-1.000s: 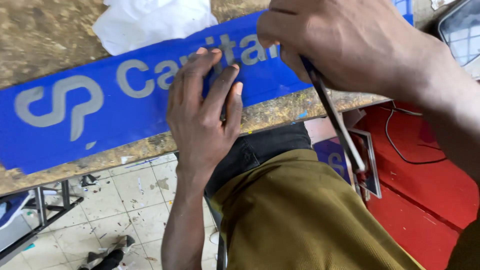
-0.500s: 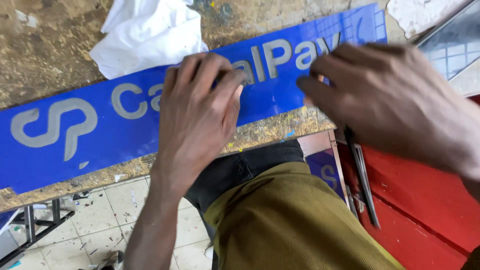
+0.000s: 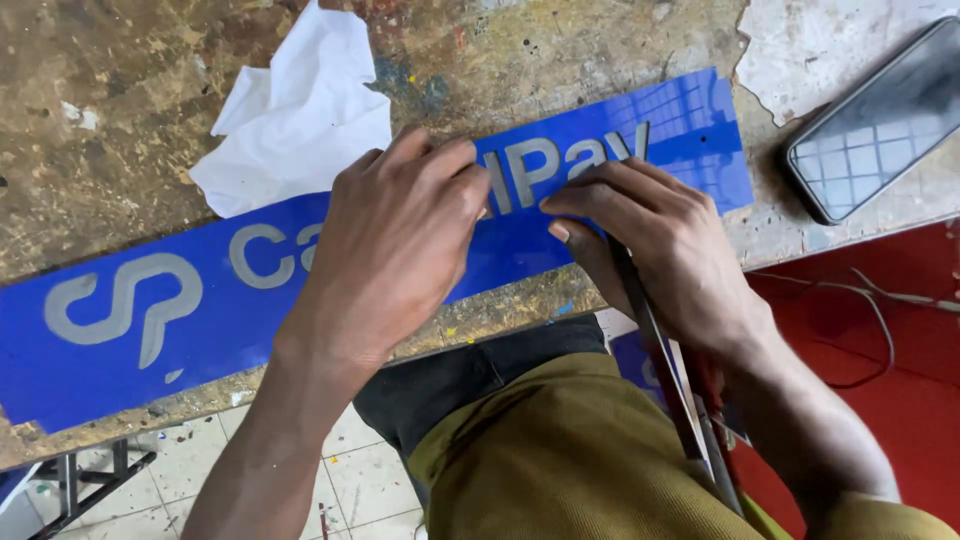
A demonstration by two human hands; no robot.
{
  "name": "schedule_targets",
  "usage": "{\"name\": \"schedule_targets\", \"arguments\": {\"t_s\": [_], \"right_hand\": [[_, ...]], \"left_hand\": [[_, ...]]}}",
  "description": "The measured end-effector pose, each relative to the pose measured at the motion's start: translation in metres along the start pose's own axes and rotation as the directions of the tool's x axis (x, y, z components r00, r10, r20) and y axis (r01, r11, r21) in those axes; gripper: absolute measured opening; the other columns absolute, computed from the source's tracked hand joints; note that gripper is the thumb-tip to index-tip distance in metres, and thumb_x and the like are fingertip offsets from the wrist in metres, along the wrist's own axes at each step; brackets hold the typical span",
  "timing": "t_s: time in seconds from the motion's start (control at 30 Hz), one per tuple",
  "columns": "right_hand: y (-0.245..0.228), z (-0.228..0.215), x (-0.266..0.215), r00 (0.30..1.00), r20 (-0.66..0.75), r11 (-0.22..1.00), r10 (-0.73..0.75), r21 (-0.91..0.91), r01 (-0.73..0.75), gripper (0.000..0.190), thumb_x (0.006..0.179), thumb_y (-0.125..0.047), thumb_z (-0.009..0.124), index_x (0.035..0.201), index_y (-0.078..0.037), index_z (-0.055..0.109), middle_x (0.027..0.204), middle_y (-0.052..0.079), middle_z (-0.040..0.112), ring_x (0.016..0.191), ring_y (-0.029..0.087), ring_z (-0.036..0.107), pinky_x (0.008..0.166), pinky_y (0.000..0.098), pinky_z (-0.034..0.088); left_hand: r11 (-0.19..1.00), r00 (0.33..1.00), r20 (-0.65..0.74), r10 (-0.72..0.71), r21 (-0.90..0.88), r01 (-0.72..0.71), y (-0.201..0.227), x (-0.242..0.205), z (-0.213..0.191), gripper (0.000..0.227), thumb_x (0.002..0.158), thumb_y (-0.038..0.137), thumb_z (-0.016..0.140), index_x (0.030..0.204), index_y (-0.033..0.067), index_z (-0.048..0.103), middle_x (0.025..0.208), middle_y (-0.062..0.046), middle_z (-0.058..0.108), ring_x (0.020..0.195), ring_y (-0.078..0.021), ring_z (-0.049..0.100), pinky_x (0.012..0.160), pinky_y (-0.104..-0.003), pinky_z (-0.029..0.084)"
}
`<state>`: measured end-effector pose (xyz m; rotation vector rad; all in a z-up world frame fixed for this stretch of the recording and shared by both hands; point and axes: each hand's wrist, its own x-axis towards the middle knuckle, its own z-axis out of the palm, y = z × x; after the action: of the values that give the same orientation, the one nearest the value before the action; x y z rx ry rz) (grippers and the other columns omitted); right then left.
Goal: Using a weeding tool to remove excess vinyl from a sign
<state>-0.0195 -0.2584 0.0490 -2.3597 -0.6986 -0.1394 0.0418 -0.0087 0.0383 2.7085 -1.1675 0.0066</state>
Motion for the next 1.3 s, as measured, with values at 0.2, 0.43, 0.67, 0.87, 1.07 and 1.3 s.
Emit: {"name": "schedule_targets", "arguments": {"t_s": [0.2,0.43,0.67,0.87,1.07,1.3], "right_hand": [[0.009,0.003,0.007,0.996,-0.024,0.982,0.089,0.172,-0.083,0.015,0.119,-0.01,0.064,0.12,0.001,0.075,0.109,0.016,0.073,0.091,0.031,0.066,0.085,0.0402,0.051],[0.009,0.01,0.004,0.99,-0.077,0.967,0.114,0.238,-0.093,0.014,0.117,-0.008,0.066,0.121,0.002,0.075,0.109,0.017,0.073,0.096,0.029,0.07,0.089,0.0377,0.054],[0.003,0.009,0.004,0.991,-0.077,0.972,0.113,0.213,-0.095,0.013,0.118,-0.007,0.067,0.12,0.003,0.074,0.11,0.017,0.072,0.096,0.029,0.07,0.088,0.0376,0.054],[0.01,0.016,0.002,0.988,-0.117,0.973,0.101,0.219,-0.073,0.014,0.118,-0.007,0.067,0.121,0.004,0.074,0.111,0.019,0.073,0.1,0.032,0.072,0.091,0.04,0.055],[0.001,0.01,0.005,0.984,-0.091,0.956,0.153,0.266,-0.124,0.047,0.118,-0.037,0.05,0.128,0.002,0.072,0.127,0.02,0.069,0.12,0.033,0.07,0.106,0.0424,0.055],[0.032,0.04,-0.025,0.903,-0.211,0.794,0.374,0.576,-0.194,0.109,0.112,-0.096,0.021,0.12,0.001,0.07,0.087,0.012,0.07,0.081,0.021,0.07,0.087,0.0351,0.057]], "left_hand": [[0.999,0.992,0.125,-0.033,0.046,0.027,0.002,0.016,0.002,0.006,0.099,0.015,0.078,0.103,0.0147,0.074,0.104,-0.004,0.069,0.105,-0.0361,0.066,0.067,-0.058,0.062],[0.991,0.983,0.126,-0.131,0.032,0.128,0.012,0.021,0.018,0.008,0.105,0.017,0.07,0.106,0.0117,0.077,0.105,-0.007,0.072,0.11,-0.04,0.067,0.071,-0.066,0.064],[0.976,0.963,-0.199,-0.182,-0.157,0.152,-0.003,0.009,0.019,0.009,0.111,0.008,0.066,0.119,0.0044,0.068,0.112,-0.013,0.073,0.087,-0.0315,0.069,0.069,-0.05,0.057],[0.797,0.887,-0.37,-0.277,-0.605,-0.004,-0.006,-0.022,0.012,0.013,0.122,-0.003,0.049,0.122,0.0051,0.06,0.109,-0.011,0.061,0.08,-0.0277,0.049,0.074,-0.048,0.034],[0.913,0.868,-0.443,-0.225,-0.408,0.028,0.006,-0.034,0.013,0.011,0.116,0.005,0.065,0.122,-0.0003,0.074,0.1,-0.014,0.072,0.087,-0.0324,0.065,0.075,-0.046,0.051],[0.929,0.94,-0.305,-0.154,-0.369,0.033,0.008,-0.042,0.022,0.012,0.112,0.019,0.075,0.113,0.0076,0.079,0.11,-0.009,0.064,0.103,-0.0338,0.056,0.084,-0.05,0.042]]}}
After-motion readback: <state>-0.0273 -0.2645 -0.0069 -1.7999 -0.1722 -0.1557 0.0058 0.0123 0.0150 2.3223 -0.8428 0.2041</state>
